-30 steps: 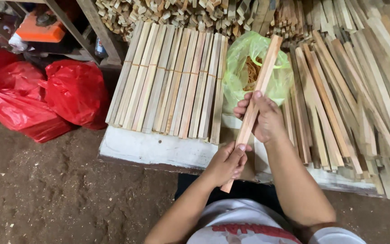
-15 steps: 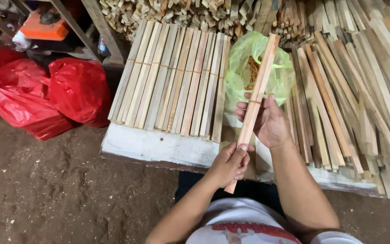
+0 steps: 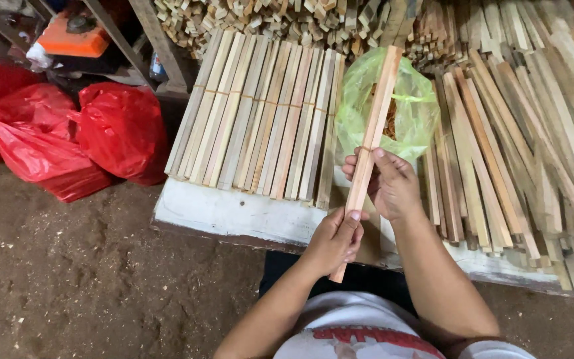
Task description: Sorting and bundling thin wooden sticks by hand
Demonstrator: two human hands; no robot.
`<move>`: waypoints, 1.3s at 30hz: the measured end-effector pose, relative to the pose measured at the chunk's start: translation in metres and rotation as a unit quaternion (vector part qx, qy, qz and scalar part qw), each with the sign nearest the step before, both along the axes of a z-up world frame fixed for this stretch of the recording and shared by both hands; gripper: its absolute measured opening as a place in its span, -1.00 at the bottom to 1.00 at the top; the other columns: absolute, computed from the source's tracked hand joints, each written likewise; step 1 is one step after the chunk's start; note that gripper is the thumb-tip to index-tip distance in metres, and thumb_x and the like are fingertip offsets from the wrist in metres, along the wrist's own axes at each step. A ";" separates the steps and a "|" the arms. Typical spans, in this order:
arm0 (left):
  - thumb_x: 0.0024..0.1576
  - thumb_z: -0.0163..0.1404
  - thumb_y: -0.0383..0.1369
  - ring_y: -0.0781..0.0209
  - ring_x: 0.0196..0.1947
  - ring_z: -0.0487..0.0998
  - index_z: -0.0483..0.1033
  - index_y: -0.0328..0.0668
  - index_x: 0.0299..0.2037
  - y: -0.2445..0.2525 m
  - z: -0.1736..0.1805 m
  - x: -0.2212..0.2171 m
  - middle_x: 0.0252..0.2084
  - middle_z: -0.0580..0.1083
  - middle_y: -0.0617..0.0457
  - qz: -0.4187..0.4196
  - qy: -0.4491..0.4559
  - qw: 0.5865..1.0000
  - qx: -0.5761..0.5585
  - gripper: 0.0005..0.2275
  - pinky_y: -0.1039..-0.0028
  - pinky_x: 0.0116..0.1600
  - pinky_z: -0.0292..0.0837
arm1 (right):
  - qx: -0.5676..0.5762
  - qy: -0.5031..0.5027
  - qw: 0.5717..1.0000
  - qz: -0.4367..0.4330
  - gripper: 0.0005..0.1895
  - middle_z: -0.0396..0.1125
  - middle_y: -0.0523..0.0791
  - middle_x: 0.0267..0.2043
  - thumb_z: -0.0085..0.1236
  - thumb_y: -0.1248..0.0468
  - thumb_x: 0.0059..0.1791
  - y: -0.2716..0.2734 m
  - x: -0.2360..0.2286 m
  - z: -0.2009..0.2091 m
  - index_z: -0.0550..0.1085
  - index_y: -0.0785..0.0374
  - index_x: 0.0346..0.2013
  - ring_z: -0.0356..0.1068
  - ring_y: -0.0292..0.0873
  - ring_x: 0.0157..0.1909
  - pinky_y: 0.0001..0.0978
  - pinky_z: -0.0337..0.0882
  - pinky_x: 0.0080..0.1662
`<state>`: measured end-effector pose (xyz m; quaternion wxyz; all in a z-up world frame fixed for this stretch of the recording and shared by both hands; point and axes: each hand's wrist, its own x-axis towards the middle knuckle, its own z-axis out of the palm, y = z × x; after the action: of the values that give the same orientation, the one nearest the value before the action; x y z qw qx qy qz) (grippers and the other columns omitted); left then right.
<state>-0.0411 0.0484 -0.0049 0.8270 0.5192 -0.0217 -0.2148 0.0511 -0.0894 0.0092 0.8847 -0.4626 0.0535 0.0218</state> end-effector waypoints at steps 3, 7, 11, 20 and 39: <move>0.44 -0.24 -0.33 0.41 -0.72 0.24 0.37 -0.47 0.07 0.000 -0.003 0.000 -0.49 0.28 0.04 -0.002 -0.005 1.000 0.005 -0.73 0.64 -0.70 0.21 | -0.004 -0.027 1.000 -0.006 -0.58 0.49 0.18 -0.05 0.07 0.13 0.09 0.001 0.004 0.006 0.47 0.38 0.11 0.58 0.09 -0.08 0.02 0.61 0.03; 0.43 -0.26 -0.36 0.41 -0.73 0.24 0.39 -0.49 0.07 -0.001 -0.004 -0.003 -0.50 0.28 0.05 0.007 -0.011 1.000 0.015 -0.74 0.65 -0.70 0.21 | -0.038 -0.034 0.999 -0.012 -0.69 0.52 0.12 -0.19 0.17 0.20 0.06 0.000 0.013 0.001 0.49 0.39 -0.03 0.61 0.00 -0.21 -0.07 0.65 -0.07; 0.43 -0.26 -0.37 0.42 -0.72 0.24 0.39 -0.49 0.06 0.002 -0.007 -0.003 -0.50 0.28 0.05 0.010 0.002 1.000 0.004 -0.74 0.65 -0.71 0.19 | -0.039 -0.018 0.999 -0.009 -0.68 0.51 0.10 -0.23 0.14 0.15 0.09 0.009 0.005 0.010 0.49 0.39 -0.07 0.61 0.00 -0.23 -0.07 0.66 -0.10; 0.42 -0.24 -0.31 0.35 -0.78 0.22 0.43 -0.45 -0.08 0.039 0.018 0.012 -0.62 0.25 0.04 0.073 -0.016 0.997 0.005 -0.72 0.60 -0.72 0.16 | -0.225 -0.053 0.973 0.021 -0.54 0.44 -0.03 -0.25 0.32 0.32 -0.02 0.037 0.008 0.000 0.45 0.36 0.15 0.49 -0.15 -0.26 -0.20 0.61 -0.16; 0.16 0.12 -0.53 0.10 -0.46 0.66 0.48 -0.69 -0.13 0.149 0.046 0.006 -0.38 0.50 -0.19 0.452 0.031 0.886 0.100 -0.78 0.44 -0.32 0.69 | -0.568 -0.183 0.802 0.028 -0.41 0.53 0.08 -0.22 0.45 0.07 -0.14 0.173 0.160 -0.012 0.50 0.34 0.06 0.54 0.13 -0.03 -0.06 0.54 -0.01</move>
<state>-0.0350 0.1976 0.0412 0.7785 0.5454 0.2629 0.1654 0.2109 0.0839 -0.0024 0.4559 -0.8790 -0.1196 -0.0724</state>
